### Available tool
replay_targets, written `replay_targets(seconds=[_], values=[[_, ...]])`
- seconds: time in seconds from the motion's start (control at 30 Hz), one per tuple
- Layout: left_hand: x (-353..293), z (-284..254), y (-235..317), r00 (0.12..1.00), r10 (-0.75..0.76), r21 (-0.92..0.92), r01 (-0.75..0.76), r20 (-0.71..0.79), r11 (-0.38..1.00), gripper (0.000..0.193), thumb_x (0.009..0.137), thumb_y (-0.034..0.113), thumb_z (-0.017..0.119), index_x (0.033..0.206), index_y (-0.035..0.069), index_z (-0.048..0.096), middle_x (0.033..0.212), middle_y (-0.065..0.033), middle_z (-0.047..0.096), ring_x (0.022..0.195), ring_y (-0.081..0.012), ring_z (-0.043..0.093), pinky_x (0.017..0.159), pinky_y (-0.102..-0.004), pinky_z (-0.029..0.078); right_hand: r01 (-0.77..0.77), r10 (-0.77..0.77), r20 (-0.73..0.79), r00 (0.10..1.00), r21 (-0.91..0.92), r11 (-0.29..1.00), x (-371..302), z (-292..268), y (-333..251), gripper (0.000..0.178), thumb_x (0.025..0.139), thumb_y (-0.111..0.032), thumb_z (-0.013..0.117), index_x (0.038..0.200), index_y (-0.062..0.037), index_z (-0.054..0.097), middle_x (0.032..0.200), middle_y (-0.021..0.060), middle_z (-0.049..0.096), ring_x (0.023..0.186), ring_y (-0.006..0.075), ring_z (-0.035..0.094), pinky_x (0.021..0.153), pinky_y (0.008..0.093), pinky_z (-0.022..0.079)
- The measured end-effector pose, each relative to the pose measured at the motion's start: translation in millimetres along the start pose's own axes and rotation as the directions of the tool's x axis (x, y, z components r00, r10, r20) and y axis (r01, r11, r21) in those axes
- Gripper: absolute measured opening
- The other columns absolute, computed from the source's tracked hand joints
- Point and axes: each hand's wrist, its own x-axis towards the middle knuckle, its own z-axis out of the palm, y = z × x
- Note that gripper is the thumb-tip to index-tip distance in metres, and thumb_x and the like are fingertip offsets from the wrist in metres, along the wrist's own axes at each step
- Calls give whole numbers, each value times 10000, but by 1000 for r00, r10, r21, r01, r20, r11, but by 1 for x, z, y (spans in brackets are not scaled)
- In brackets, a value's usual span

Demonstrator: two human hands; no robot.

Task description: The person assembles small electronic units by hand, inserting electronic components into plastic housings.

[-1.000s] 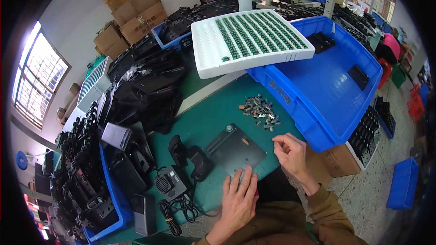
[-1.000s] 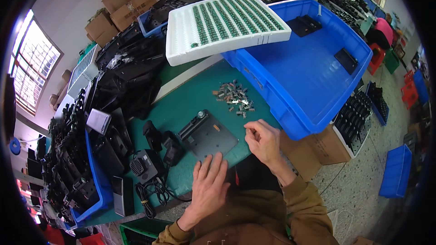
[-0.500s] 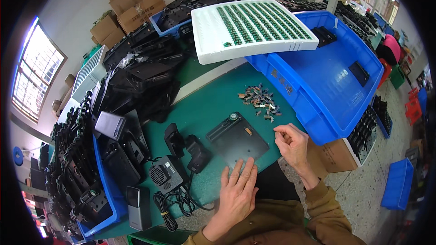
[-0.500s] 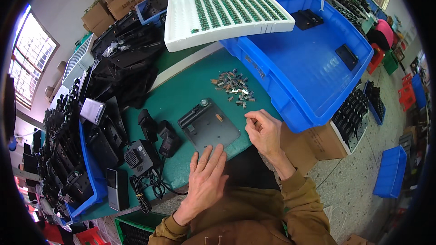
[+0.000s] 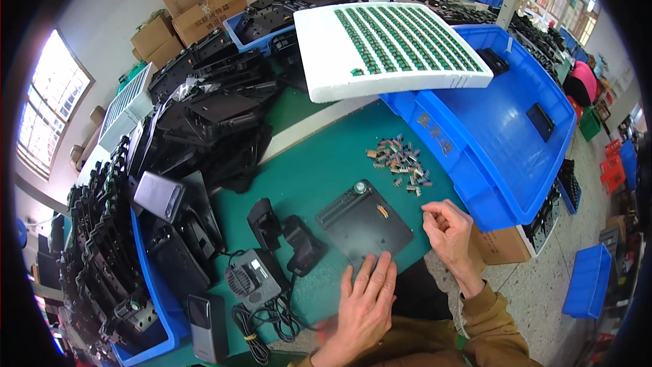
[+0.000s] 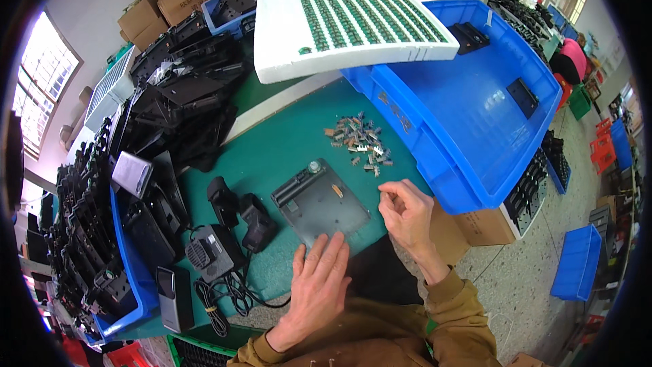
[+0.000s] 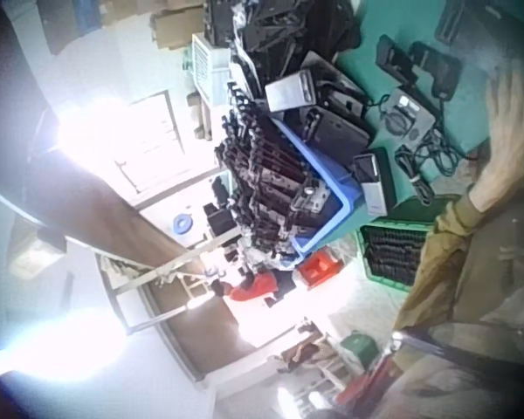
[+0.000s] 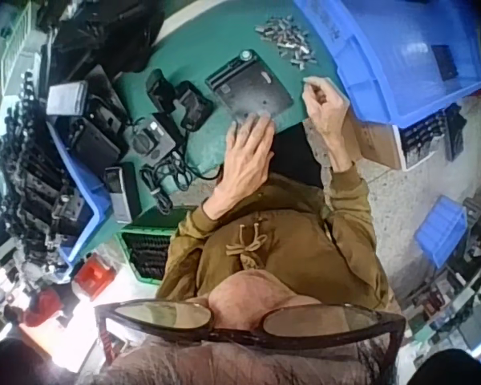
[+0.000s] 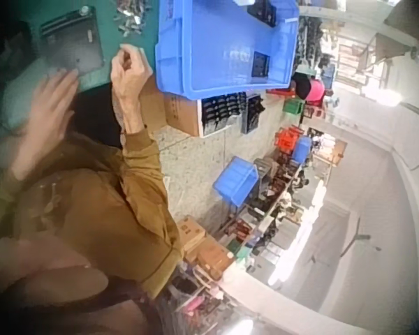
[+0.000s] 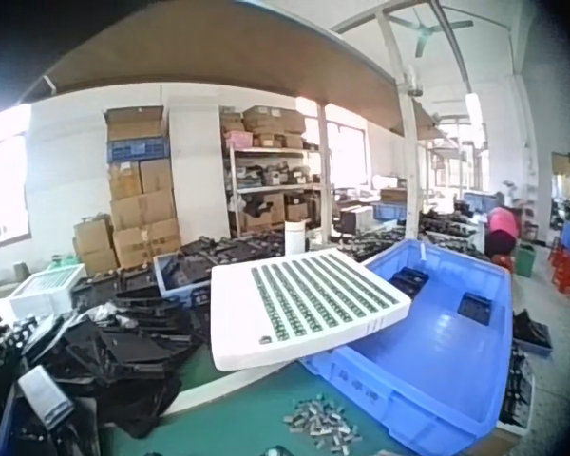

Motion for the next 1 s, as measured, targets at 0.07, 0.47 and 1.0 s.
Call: replay_targets(seconds=[0.07, 0.47, 1.0], values=[[0, 0, -1, 1000, 2, -1, -2, 24, 1000, 675, 746, 144, 762, 1369, 2, 546, 1492, -140, 472, 1342, -342, 462, 1107, -555, 322, 9, -9, -12, 1000, -19, 1000, -1, -1, -1, 133, 808, 84, 684, 907, -4, 691, 730, 14, 586, 537, 53, 499, 477, 219, 367], [2, 3, -2, 999, 11, 86, -15, 46, 996, 602, 786, 222, 731, 1338, 32, 584, 1467, -115, 507, 1297, -319, 505, 1085, -563, 321, -44, 43, -14, 999, -115, 992, 6, 0, -13, 124, 803, 57, 692, 885, -34, 713, 707, 31, 608, 505, 72, 517, 470, 237, 375], [9, -1, 13, 1000, -19, 176, 20, -7, 984, 604, 864, 168, 685, 1429, 43, 509, 1416, -136, 502, 1255, -350, 476, 1037, -527, 342, 78, -77, -16, 997, 30, 997, -1, 4, 4, 138, 811, 45, 709, 929, -27, 708, 762, 30, 630, 551, 98, 559, 499, 258, 426]])
